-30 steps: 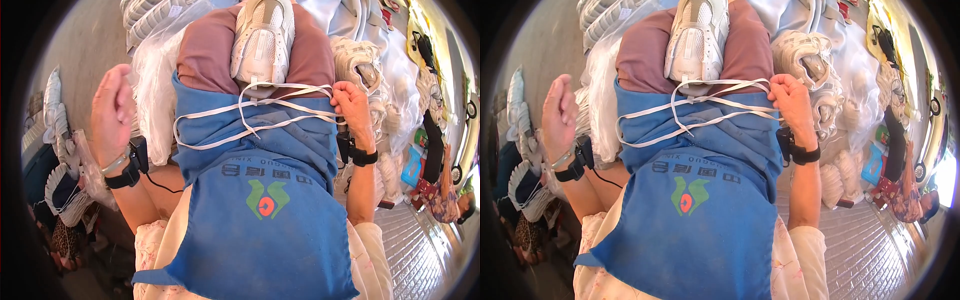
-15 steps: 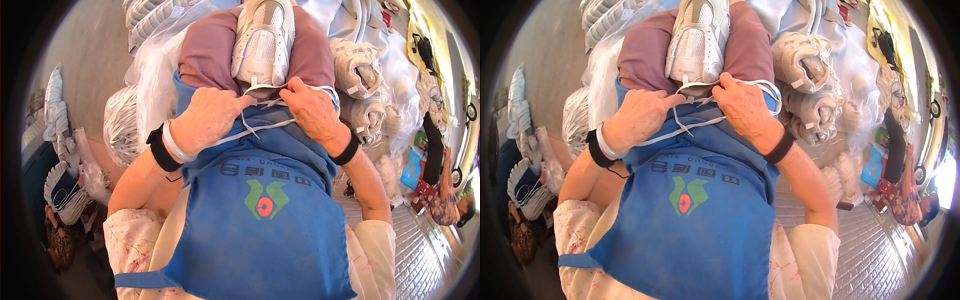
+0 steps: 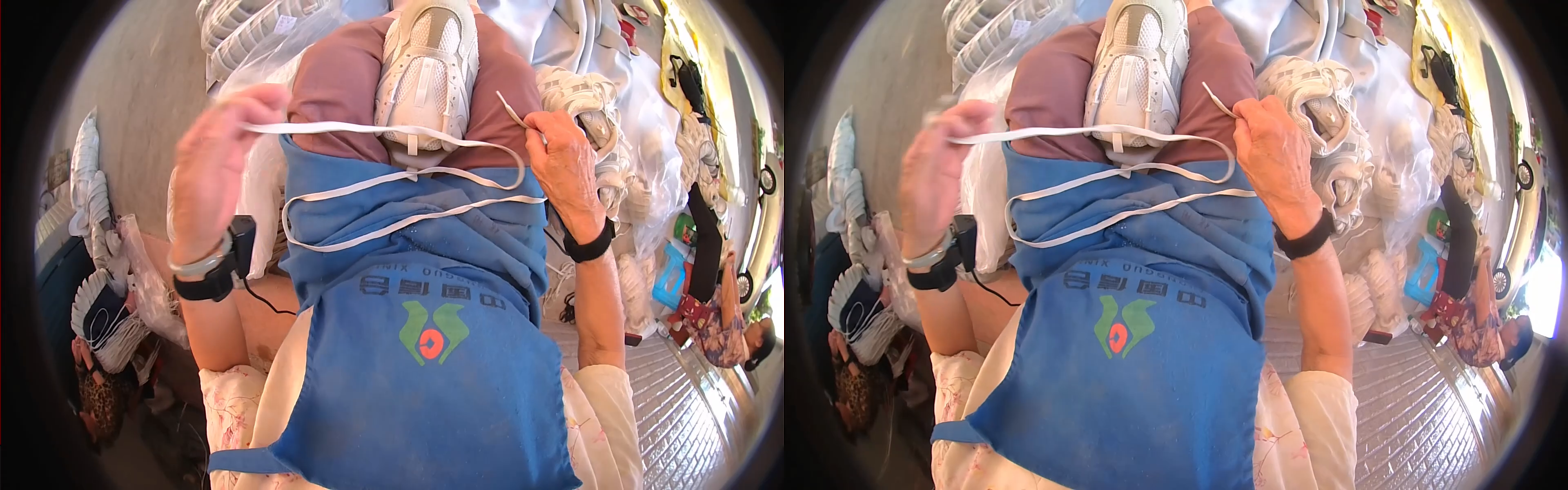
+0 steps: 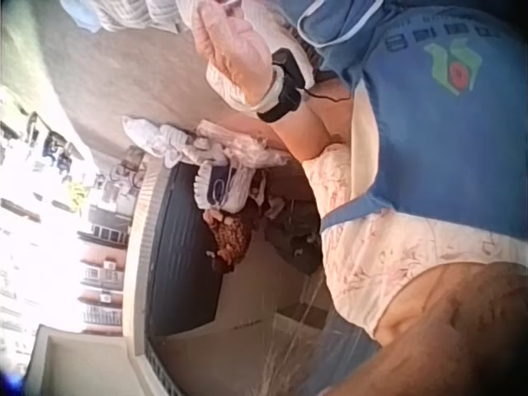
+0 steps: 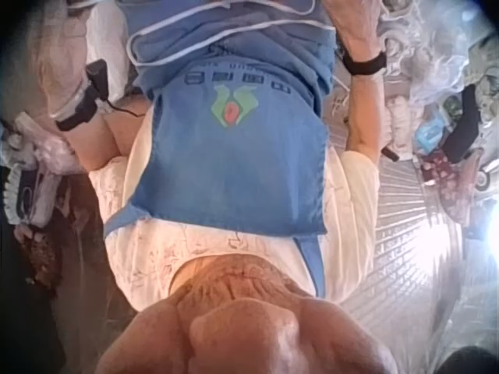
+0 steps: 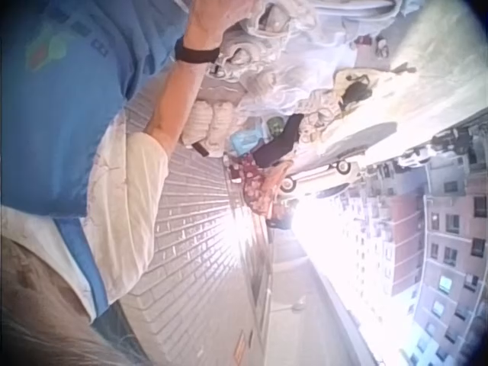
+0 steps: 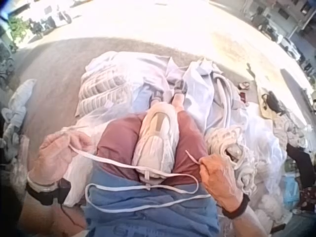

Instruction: Lace and package white sneakers in a shoe manufacturing setting.

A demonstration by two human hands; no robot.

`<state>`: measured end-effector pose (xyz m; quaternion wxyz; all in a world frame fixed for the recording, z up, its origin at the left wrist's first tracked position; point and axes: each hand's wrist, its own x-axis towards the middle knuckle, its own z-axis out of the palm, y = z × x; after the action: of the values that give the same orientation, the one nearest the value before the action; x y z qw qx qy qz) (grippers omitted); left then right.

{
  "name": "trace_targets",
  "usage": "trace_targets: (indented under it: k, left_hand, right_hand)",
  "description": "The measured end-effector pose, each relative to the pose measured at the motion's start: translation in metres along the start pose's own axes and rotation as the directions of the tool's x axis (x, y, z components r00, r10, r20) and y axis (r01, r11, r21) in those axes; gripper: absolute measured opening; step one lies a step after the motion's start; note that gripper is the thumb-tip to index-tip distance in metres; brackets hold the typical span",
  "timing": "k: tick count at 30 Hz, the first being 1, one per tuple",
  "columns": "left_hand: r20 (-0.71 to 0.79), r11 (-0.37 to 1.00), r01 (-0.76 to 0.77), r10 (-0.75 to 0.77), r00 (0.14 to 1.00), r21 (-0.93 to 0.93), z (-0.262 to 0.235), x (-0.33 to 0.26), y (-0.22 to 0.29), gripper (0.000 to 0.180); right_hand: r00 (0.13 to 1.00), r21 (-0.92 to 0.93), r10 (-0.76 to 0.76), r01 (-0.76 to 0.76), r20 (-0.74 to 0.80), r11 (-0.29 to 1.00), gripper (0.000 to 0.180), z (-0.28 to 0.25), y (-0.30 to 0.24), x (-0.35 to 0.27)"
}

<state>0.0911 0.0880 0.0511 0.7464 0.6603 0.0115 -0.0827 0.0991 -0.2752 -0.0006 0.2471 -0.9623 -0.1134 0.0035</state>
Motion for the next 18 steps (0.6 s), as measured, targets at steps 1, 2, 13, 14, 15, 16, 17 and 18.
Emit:
trace_targets:
  k: [1,2,13,14,15,16,17,18]
  left_hand:
    - [-0.095,0.990,0.012,-0.026,0.995,-0.140,-0.014,0.000,0.010,0.032]
    - [-0.188,0.961,0.012,-0.066,0.980,-0.276,-0.029,-0.003,0.022,0.034]
    - [-0.572,0.980,-0.042,0.148,0.807,0.194,-0.057,-0.016,0.059,0.045]
    - [-0.576,0.981,-0.042,0.147,0.804,0.192,-0.046,-0.011,0.056,0.045]
    - [-0.494,0.979,-0.017,0.118,0.861,0.203,-0.036,-0.004,0.046,0.044]
    - [-0.407,0.977,0.004,0.086,0.910,0.215,-0.026,0.004,0.035,0.043]
    - [-0.307,0.973,0.006,0.067,0.950,0.230,-0.017,0.009,0.027,0.041]
    - [-0.212,0.969,0.008,0.046,0.976,0.249,-0.011,0.012,0.021,0.040]
  right_hand:
    - [1.000,-0.006,0.019,-0.019,0.020,1.000,0.015,-0.001,-0.001,0.002]
    - [0.998,-0.008,0.037,-0.037,0.042,0.999,0.018,-0.001,-0.004,0.003]
    - [0.977,-0.105,-0.201,0.208,0.068,0.973,0.010,0.031,-0.019,0.029]
    - [0.973,-0.108,-0.218,0.225,0.078,0.968,0.009,0.030,-0.019,0.030]
    - [0.973,-0.117,-0.216,0.225,0.082,0.967,0.009,0.029,-0.020,0.030]
    - [0.993,0.150,-0.070,0.055,0.098,0.987,0.009,0.025,-0.024,0.031]
    - [0.986,0.410,0.063,-0.121,0.152,0.904,0.009,0.022,-0.030,0.034]
    - [0.986,0.415,0.051,-0.113,0.158,0.903,0.009,0.022,-0.037,0.038]
